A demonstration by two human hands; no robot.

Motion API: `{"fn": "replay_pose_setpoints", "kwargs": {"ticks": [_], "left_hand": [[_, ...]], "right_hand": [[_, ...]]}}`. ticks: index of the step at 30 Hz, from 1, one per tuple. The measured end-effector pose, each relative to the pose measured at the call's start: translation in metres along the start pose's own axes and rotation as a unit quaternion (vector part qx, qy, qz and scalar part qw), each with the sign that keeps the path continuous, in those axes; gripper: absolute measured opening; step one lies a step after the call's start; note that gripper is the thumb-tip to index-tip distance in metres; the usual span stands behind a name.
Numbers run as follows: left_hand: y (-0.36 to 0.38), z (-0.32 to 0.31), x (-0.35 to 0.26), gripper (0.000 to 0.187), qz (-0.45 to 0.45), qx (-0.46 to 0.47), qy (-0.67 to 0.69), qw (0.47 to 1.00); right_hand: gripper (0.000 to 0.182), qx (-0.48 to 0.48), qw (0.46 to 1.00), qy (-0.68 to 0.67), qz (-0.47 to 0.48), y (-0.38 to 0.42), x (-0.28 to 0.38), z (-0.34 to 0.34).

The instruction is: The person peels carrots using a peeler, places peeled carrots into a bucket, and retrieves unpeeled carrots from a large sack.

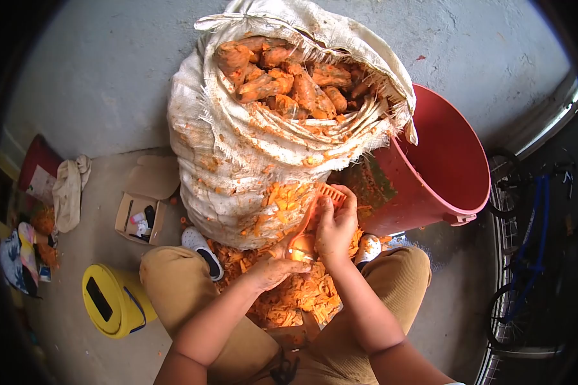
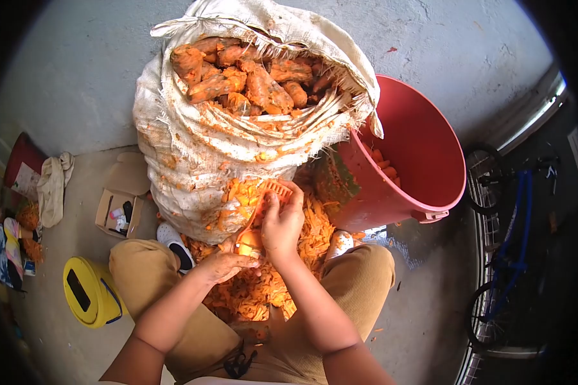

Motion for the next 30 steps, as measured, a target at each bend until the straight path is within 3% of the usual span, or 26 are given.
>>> {"fn": "replay_pose_setpoints", "kwargs": {"ticks": [6, 9, 11, 12, 13, 15, 17, 21, 27, 28, 30], "left_hand": [[-0.005, -0.012, -0.009, 0.052, -0.005, 0.004, 0.023, 1.0], [-0.003, -0.001, 0.003, 0.057, 0.034, 0.039, 0.002, 0.999], [0.018, -0.001, 0.009, 0.059, 0.04, 0.113, -0.184, 0.976], [0.026, -0.007, 0.014, 0.059, 0.065, 0.15, -0.146, 0.976], [0.032, -0.016, 0.007, 0.056, 0.074, 0.078, -0.052, 0.993], [0.02, -0.013, 0.001, 0.056, 0.018, 0.11, -0.122, 0.986], [0.012, -0.008, 0.0, 0.055, 0.023, 0.091, -0.044, 0.995], [0.012, -0.001, -0.005, 0.051, 0.016, 0.077, -0.022, 0.997], [0.01, 0.0, 0.0, 0.043, 0.026, 0.032, -0.012, 0.999], [0.01, 0.001, 0.002, 0.041, 0.029, 0.019, -0.006, 0.999], [0.01, -0.001, 0.001, 0.04, 0.027, 0.001, -0.016, 1.0]], "right_hand": [[0.017, -0.016, 0.995, -0.071, -0.068, 0.003, 0.016, 0.005], [0.015, -0.133, 0.959, 0.082, 0.237, -0.015, 0.019, 0.021], [0.016, -0.234, 0.965, 0.073, 0.094, -0.081, -0.013, 0.098], [0.017, -0.231, 0.972, -0.021, 0.04, -0.094, -0.009, 0.121], [0.017, -0.229, 0.967, -0.115, -0.016, -0.094, -0.004, 0.135], [0.016, -0.212, 0.971, -0.111, -0.013, -0.072, 0.022, 0.121], [0.014, -0.156, 0.976, -0.147, 0.027, -0.057, 0.029, 0.092], [0.016, -0.024, 0.983, -0.178, -0.029, -0.03, 0.019, 0.043], [0.02, 0.069, 0.988, -0.129, -0.04, 0.014, 0.02, -0.002], [0.021, 0.047, 0.998, -0.048, 0.014, 0.018, 0.02, -0.005], [0.023, 0.034, 0.999, 0.021, 0.02, 0.019, 0.016, -0.004]]}}
Point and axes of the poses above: each hand's wrist, its own y-axis away from the middle knuckle, its own z-axis out of the back of the hand, x = y × z, the point moved 5 cm from there along -y, towards the middle knuckle, and after that the axes turned 14 degrees about -z, right-handed, at the moved point
